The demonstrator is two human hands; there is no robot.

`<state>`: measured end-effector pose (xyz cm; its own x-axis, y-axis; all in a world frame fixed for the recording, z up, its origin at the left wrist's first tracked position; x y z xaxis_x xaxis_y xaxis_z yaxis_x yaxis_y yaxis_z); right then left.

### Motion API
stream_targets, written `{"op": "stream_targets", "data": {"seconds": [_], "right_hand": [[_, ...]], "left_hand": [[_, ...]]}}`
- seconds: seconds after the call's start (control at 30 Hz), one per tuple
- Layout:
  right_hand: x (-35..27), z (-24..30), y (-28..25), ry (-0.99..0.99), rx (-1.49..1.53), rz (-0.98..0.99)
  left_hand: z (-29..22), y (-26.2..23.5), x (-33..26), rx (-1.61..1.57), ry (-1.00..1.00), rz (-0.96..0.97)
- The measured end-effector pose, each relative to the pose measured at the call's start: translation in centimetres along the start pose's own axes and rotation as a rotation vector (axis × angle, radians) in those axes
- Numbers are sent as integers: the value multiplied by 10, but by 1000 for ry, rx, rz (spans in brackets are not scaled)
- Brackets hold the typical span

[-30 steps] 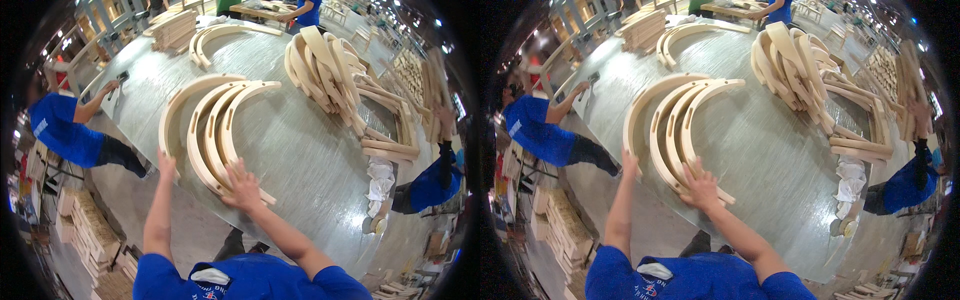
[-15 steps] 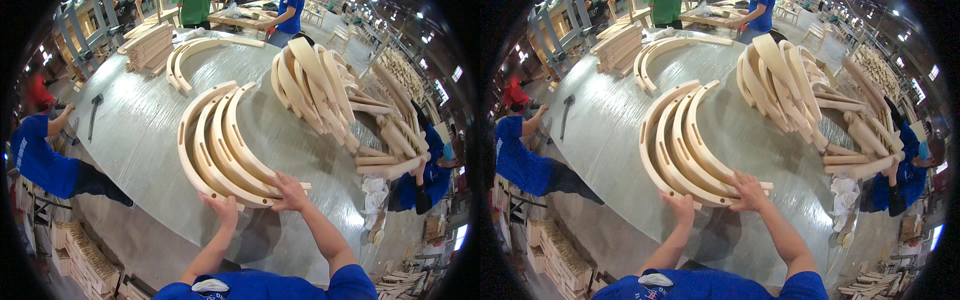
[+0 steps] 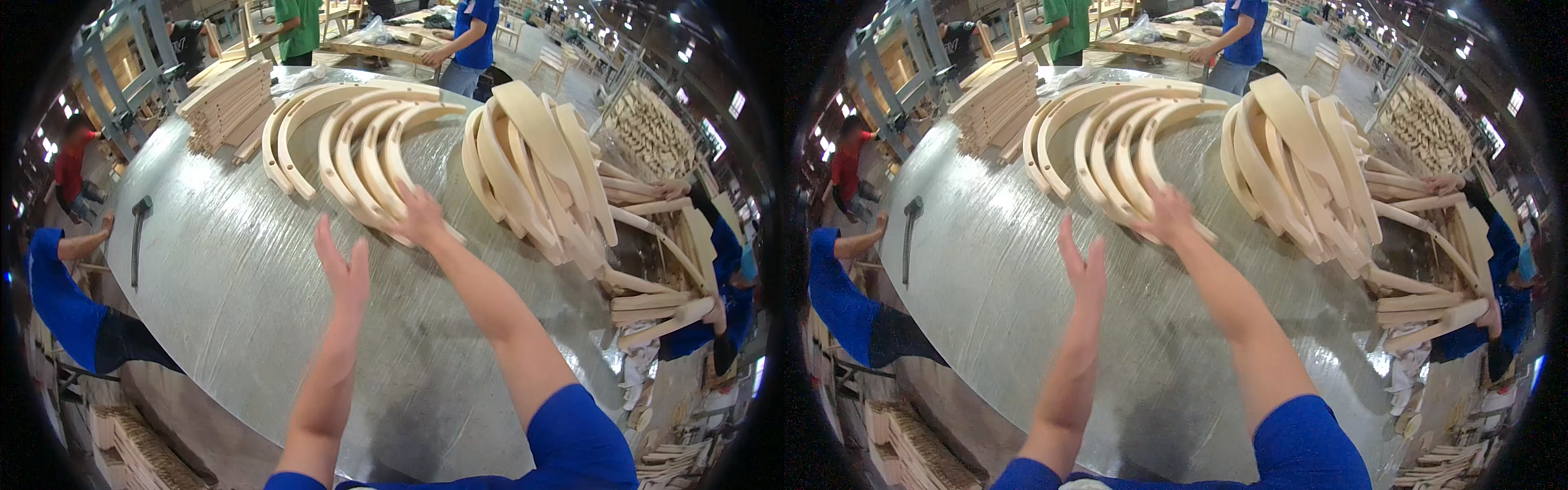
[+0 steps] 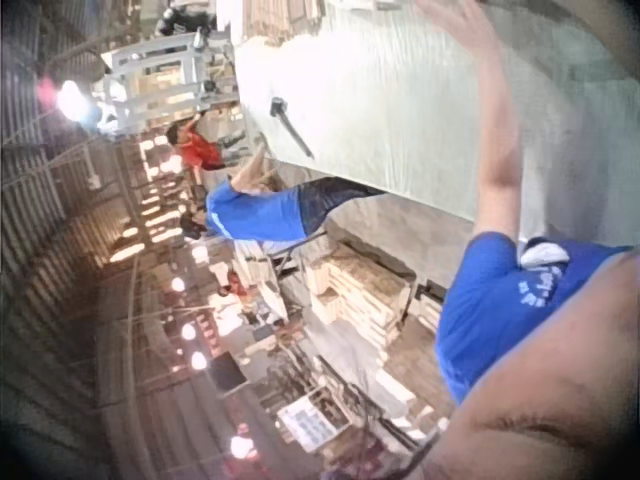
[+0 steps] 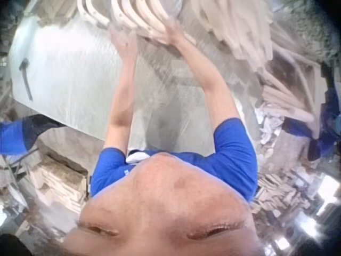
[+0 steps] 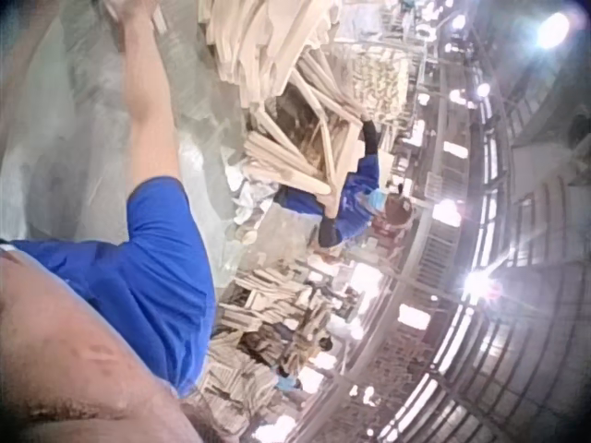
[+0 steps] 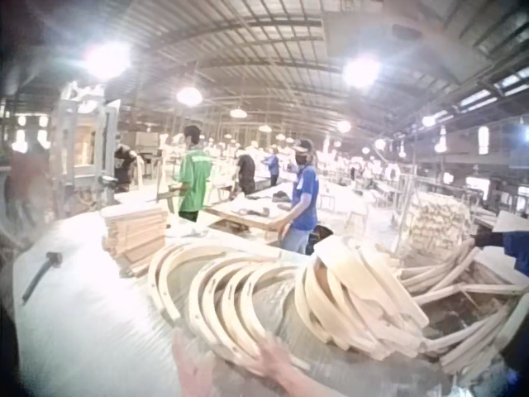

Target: The person applies glue to wooden chair parts using a small brush and a cup of adhesive. They dip the brush into the glue and coat the holes and edges of curved and straight wooden pieces, then place them on a workbench. The person also moves stacks of wooden parts and wipes the table surface.

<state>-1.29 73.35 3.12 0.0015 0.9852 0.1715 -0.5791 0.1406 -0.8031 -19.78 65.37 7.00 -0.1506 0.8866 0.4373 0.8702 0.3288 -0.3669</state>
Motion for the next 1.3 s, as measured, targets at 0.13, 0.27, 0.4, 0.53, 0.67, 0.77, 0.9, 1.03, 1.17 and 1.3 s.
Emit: {"op": "stream_targets", "data": {"seconds": [0.13, 0.27, 0.4, 0.53, 0.67, 0.77, 0.9, 1.03, 1.17, 1.3], "right_hand": [[56, 68, -18, -401, 726, -104], [-27, 57, -43, -252, 1020, -159], [-227, -25, -72, 80, 1176, -310], [-481, -100, -155, 348, 974, -501], [-770, -155, -293, 752, 512, -1239], [-984, -148, -350, 681, 393, -1892], [-1161, -182, -293, 1323, 27, -1688], [-1173, -270, -205, 1438, 236, -1180], [-1154, -325, -186, 1444, 278, -1152], [-1146, -357, -191, 1281, 237, -977]], "left_hand": [[-6, -5, -87, 4, 5, 168], [-49, 1, -171, -94, 54, 306], [-109, 16, -253, -158, 93, 544], [-181, 42, -338, -263, 282, 846], [-249, 73, -424, -283, 460, 1115], [-302, 92, -494, -413, 521, 1267], [-356, 103, -583, -424, 614, 1364], [-361, 97, -668, -310, 505, 1428], [-387, 65, -747, -120, 788, 1576], [-409, 44, -786, 32, 962, 1631]]}}
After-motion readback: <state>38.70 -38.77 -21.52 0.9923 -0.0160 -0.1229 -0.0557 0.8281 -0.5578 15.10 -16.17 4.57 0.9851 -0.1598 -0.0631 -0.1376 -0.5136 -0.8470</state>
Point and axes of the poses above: each hand's wrist, its own x-axis towards the middle knuckle, its own y-axis out of the palm, z = x × y, the point moved 9 cm from there along x, towards the middle knuckle, and after that the axes turned 11 degrees about x, right-handed, at the moved point
